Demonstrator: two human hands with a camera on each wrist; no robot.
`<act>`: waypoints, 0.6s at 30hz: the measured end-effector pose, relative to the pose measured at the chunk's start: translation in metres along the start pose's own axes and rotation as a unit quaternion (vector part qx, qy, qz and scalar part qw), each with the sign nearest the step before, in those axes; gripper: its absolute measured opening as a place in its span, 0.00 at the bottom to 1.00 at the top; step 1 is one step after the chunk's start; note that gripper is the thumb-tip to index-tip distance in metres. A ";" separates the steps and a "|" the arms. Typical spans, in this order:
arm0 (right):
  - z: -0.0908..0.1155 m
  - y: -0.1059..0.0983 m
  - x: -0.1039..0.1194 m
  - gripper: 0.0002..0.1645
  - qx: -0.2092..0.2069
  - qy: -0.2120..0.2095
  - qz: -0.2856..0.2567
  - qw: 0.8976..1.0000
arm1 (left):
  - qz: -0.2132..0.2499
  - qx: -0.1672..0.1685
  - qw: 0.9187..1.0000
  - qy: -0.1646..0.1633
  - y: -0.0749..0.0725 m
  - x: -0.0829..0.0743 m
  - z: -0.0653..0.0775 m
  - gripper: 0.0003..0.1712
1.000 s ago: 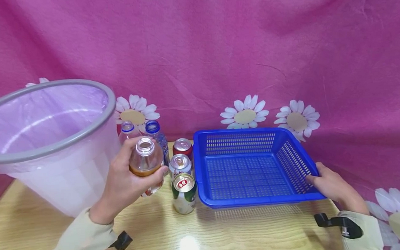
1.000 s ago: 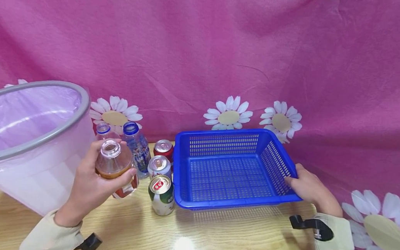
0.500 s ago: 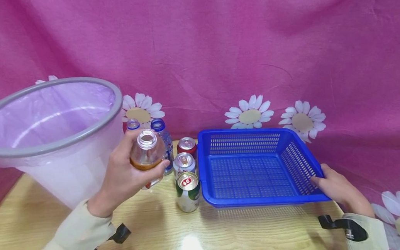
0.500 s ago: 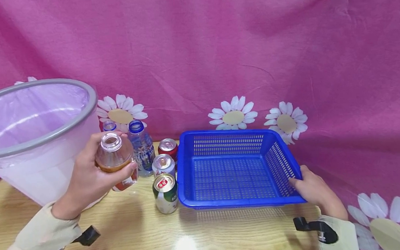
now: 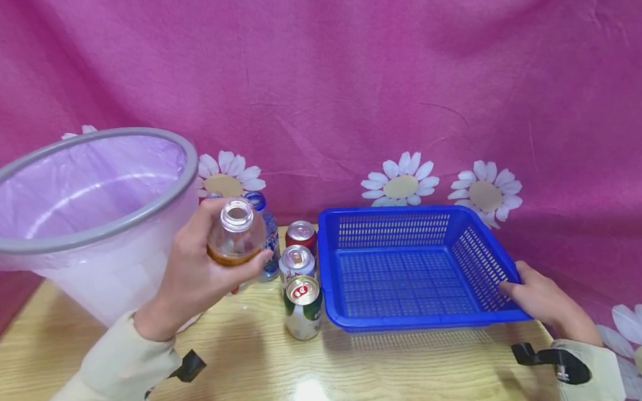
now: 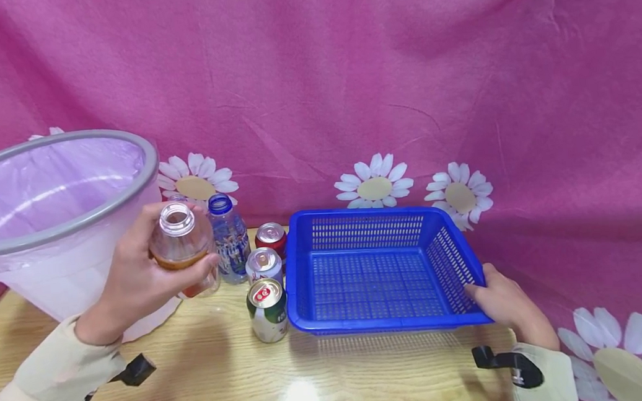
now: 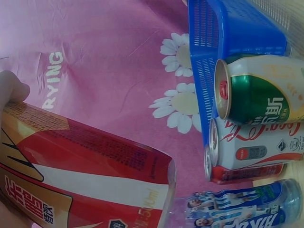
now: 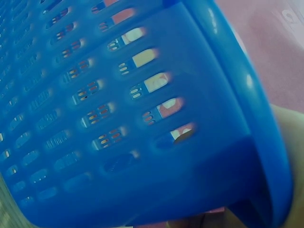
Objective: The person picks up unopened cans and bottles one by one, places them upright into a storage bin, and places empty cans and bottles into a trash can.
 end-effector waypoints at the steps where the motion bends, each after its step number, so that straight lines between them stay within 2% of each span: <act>1: 0.000 0.000 0.000 0.28 -0.001 -0.001 0.002 1.000 | -0.002 -0.001 1.000 0.006 -0.001 -0.001 -0.001 0.39; 7: -0.002 0.002 -0.001 0.28 0.003 -0.003 -0.005 1.000 | -0.006 0.007 0.999 0.045 -0.005 -0.006 -0.008 0.39; 15: -0.001 0.001 0.001 0.29 -0.002 -0.006 -0.001 1.000 | 0.001 0.018 0.994 0.112 -0.011 -0.015 -0.027 0.37; 18: 0.000 -0.001 0.002 0.30 0.001 -0.003 0.000 1.000 | -0.002 0.021 0.992 0.122 -0.013 -0.017 -0.030 0.36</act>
Point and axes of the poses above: each hand's wrist, its own z-axis away from the middle knuckle, its own y-axis out of the palm, x = y × z, the point moved 5 cm from there along -z, towards the middle knuckle, and after that the axes turned 15 degrees about y, right-handed, at the moved point
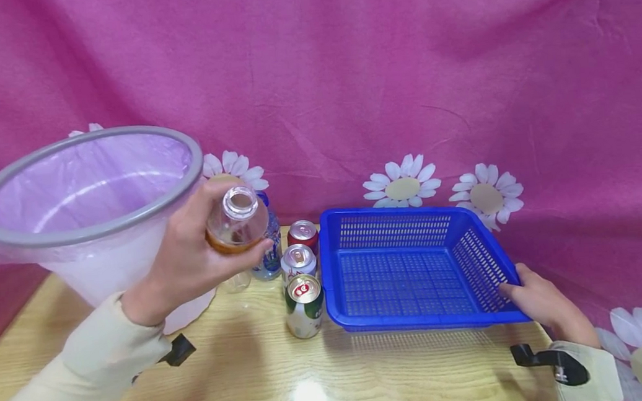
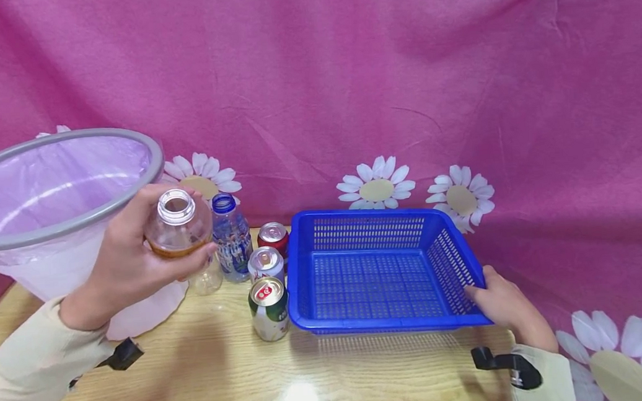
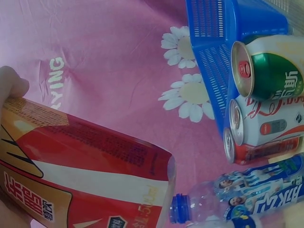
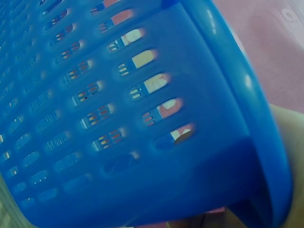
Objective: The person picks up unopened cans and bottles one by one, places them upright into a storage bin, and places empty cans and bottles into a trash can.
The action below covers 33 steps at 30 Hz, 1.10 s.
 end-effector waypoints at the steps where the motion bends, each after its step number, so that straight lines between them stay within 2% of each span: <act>1: 0.000 0.000 0.000 0.31 0.001 0.001 -0.001 1.000 | -0.002 0.002 1.000 0.002 -0.001 0.000 -0.001 0.36; 11: -0.001 0.000 -0.003 0.29 -0.008 -0.005 0.006 1.000 | -0.015 0.015 1.000 0.005 -0.008 -0.004 -0.009 0.36; 20: -0.001 0.000 -0.001 0.29 -0.005 -0.006 0.000 1.000 | 0.001 0.010 0.998 0.061 -0.015 -0.017 -0.029 0.33; 26: 0.000 0.000 -0.001 0.29 -0.007 -0.010 0.003 1.000 | 0.012 0.025 0.998 0.055 -0.017 -0.021 -0.038 0.31; 33: -0.001 0.001 -0.002 0.28 -0.004 -0.006 0.001 1.000 | 0.002 0.035 0.997 0.068 -0.019 -0.023 -0.045 0.31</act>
Point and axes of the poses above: each hand's wrist, its own z-axis away from the middle knuckle, its own y-axis out of the palm, x = y × z, the point moved 5 cm from there along -z, towards the middle knuckle, and after that the axes turned 15 degrees about y, right-handed, at the moved point
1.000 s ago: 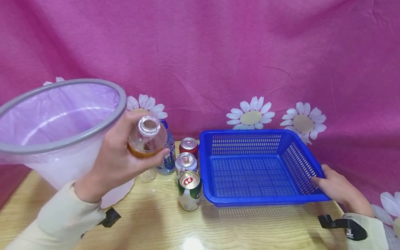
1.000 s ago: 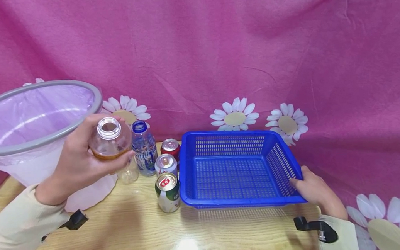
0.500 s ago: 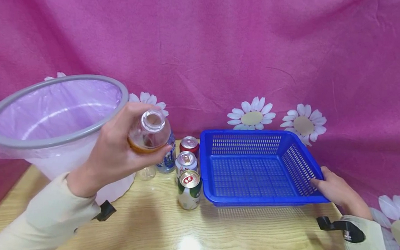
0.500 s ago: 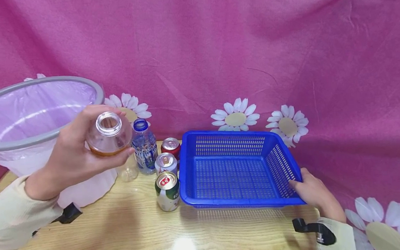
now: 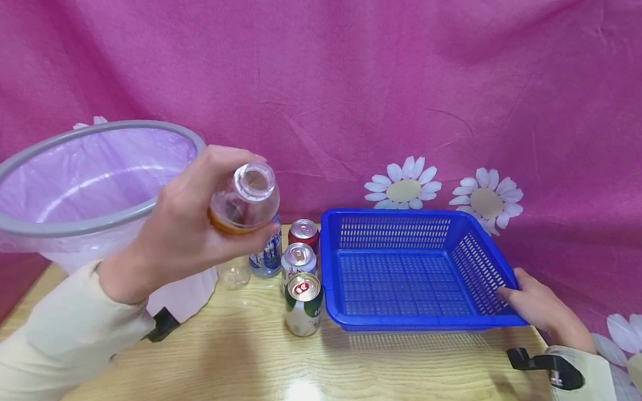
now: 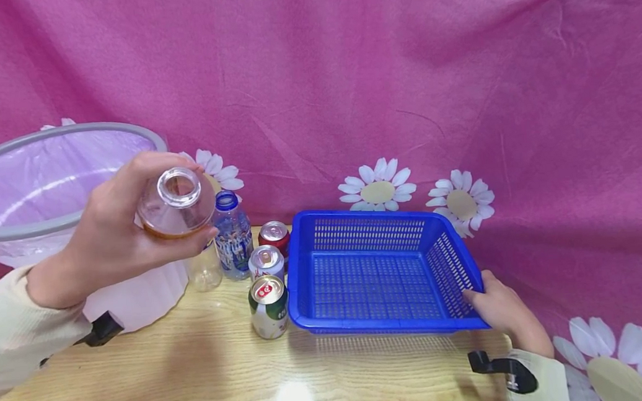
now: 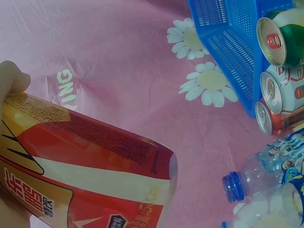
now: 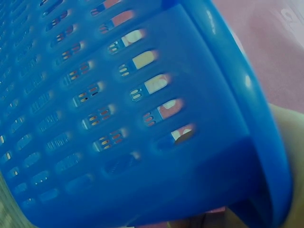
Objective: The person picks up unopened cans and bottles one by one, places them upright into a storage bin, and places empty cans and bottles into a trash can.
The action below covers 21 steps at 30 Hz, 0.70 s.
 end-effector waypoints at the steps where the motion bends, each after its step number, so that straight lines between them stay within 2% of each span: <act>1: 0.000 0.000 0.000 0.28 0.003 0.002 -0.002 1.000 | -0.001 0.002 1.000 0.002 0.000 0.000 -0.001 0.31; 9: -0.001 0.002 -0.003 0.31 0.018 0.020 -0.023 0.999 | 0.015 0.011 1.000 0.023 -0.004 -0.004 -0.010 0.32; 21: -0.001 0.002 -0.003 0.29 0.005 0.013 -0.022 1.000 | 0.004 0.027 0.998 0.053 -0.009 -0.008 -0.017 0.31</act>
Point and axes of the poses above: each hand's wrist, its own z-axis away from the middle knuckle, its own y-axis out of the palm, x = y × z, the point moved 5 cm from there along -z, towards the middle knuckle, and after that the axes turned 15 degrees about y, right-handed, at the moved point
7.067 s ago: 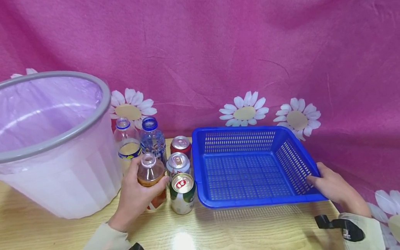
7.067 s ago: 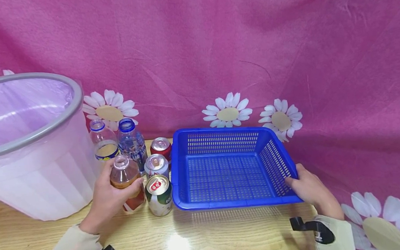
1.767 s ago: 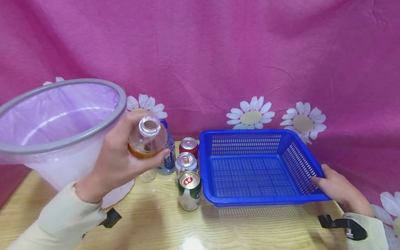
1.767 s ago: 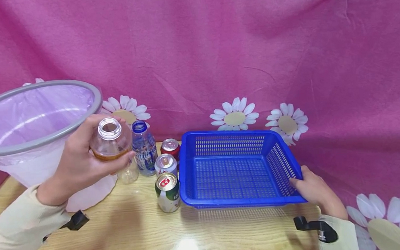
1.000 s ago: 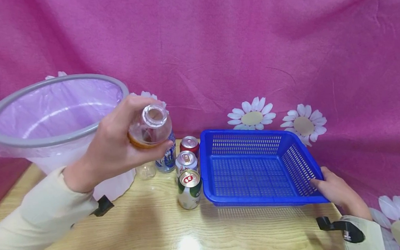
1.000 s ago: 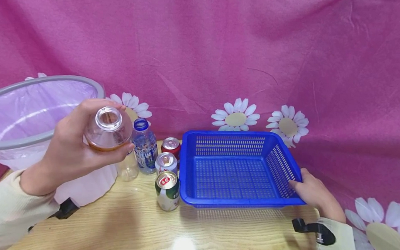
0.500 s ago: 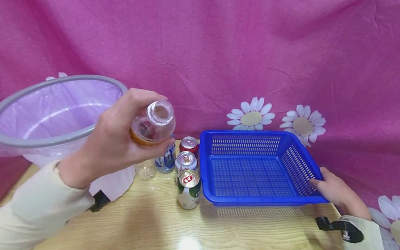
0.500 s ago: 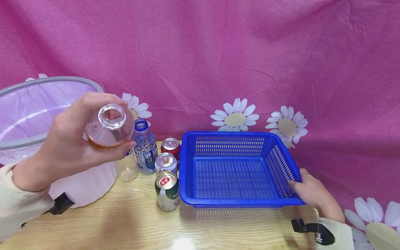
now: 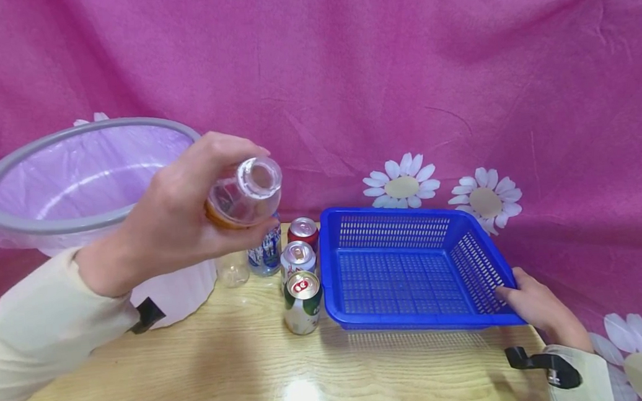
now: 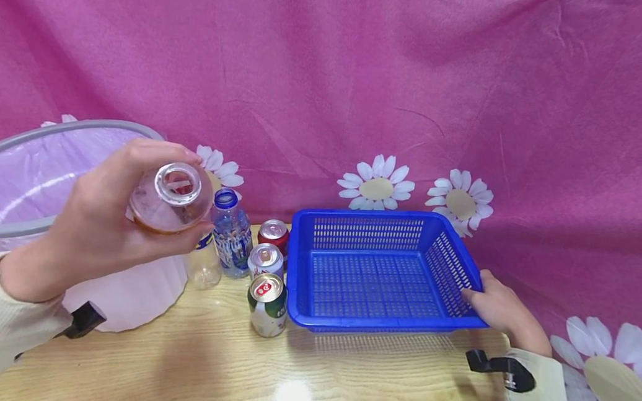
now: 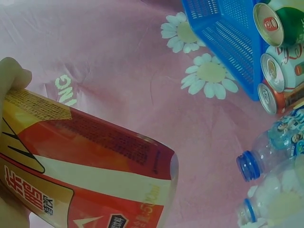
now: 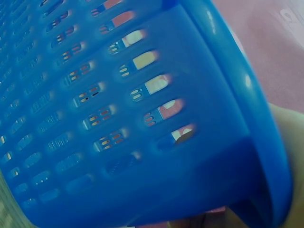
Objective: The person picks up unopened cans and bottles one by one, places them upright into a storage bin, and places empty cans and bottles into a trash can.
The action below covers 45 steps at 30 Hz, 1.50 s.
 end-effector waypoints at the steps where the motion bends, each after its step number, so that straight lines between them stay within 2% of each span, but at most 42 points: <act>1: 0.000 0.000 0.000 0.29 -0.001 -0.001 0.002 1.000 | -0.001 0.002 1.000 0.003 -0.001 0.000 -0.001 0.32; 10: 0.001 -0.002 -0.002 0.30 -0.002 -0.003 0.016 1.000 | -0.017 0.015 1.000 0.011 -0.010 0.002 -0.005 0.32; 15: -0.001 0.000 -0.001 0.33 0.022 0.016 -0.003 1.000 | -0.031 0.010 0.999 0.018 -0.016 0.001 -0.007 0.31; 29: -0.001 0.004 0.004 0.32 0.011 0.015 -0.003 1.000 | -0.061 0.010 0.998 0.034 -0.036 0.010 -0.008 0.31; 38: 0.002 0.007 0.009 0.31 -0.004 0.021 -0.006 1.000 | -0.077 0.018 0.995 0.055 -0.051 0.028 0.005 0.33; 45: 0.004 0.011 0.013 0.31 -0.007 0.029 -0.003 1.000 | -0.101 0.022 0.994 0.028 -0.065 0.046 0.019 0.34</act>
Point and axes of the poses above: each hand's wrist, its own z-axis away from the middle knuckle, its own y-axis out of the palm, x = y × z, the point moved 5 cm from there along -z, towards the middle knuckle, and after that the axes turned 15 degrees about y, right-handed, at the moved point
